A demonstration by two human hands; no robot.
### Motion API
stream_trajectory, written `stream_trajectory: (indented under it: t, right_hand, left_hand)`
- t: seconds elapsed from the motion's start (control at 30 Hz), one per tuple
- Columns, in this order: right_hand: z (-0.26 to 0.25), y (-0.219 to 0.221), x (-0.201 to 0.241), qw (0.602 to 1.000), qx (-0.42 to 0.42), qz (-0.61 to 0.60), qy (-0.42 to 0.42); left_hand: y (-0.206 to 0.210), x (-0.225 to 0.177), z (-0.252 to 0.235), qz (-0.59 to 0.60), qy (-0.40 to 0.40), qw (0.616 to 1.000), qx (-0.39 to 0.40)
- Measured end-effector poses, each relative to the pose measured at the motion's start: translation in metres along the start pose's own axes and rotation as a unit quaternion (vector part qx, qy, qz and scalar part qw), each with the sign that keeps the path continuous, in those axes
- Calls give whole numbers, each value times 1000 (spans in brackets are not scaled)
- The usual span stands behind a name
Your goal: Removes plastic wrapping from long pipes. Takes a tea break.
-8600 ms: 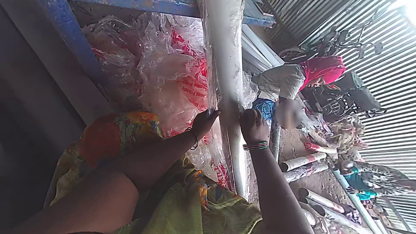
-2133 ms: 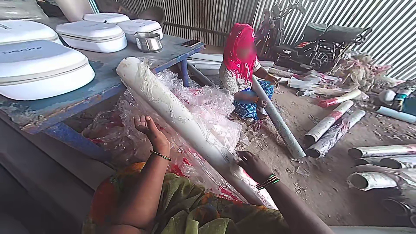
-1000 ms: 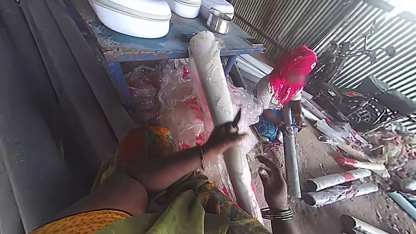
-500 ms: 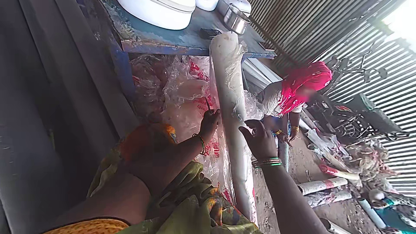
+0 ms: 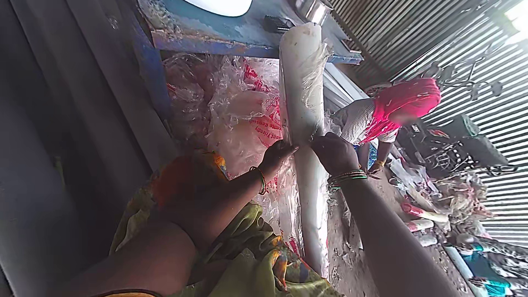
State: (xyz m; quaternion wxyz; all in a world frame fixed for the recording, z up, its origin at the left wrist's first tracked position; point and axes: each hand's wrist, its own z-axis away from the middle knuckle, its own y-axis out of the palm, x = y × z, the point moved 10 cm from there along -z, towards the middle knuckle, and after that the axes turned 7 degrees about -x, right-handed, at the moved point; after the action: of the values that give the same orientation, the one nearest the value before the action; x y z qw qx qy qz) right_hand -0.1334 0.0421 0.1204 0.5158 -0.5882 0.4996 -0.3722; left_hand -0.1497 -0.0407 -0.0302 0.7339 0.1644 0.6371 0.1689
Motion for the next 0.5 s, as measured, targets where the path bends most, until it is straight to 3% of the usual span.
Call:
stream_trajectory:
  t: [0.1, 0.27, 0.33, 0.4, 0.5]
  right_hand:
    - [-1, 1, -5, 1000, 8, -11, -8]
    - [3, -7, -13, 993, -103, 4, -65]
    - [2, -9, -29, 994, -101, 43, -22]
    - [-2, -8, -60, 995, -44, 74, 46]
    - [-4, -6, -103, 994, -35, 37, 100]
  left_hand:
    - [-9, 2, -4, -11, 2, 1000, -18]
    - [-19, -3, -7, -91, 18, 995, -38]
    - [-20, -2, -10, -110, 28, 993, -44]
    - [-21, -1, -12, -125, 27, 991, -43]
    - [-17, -4, -11, -138, 22, 989, -39]
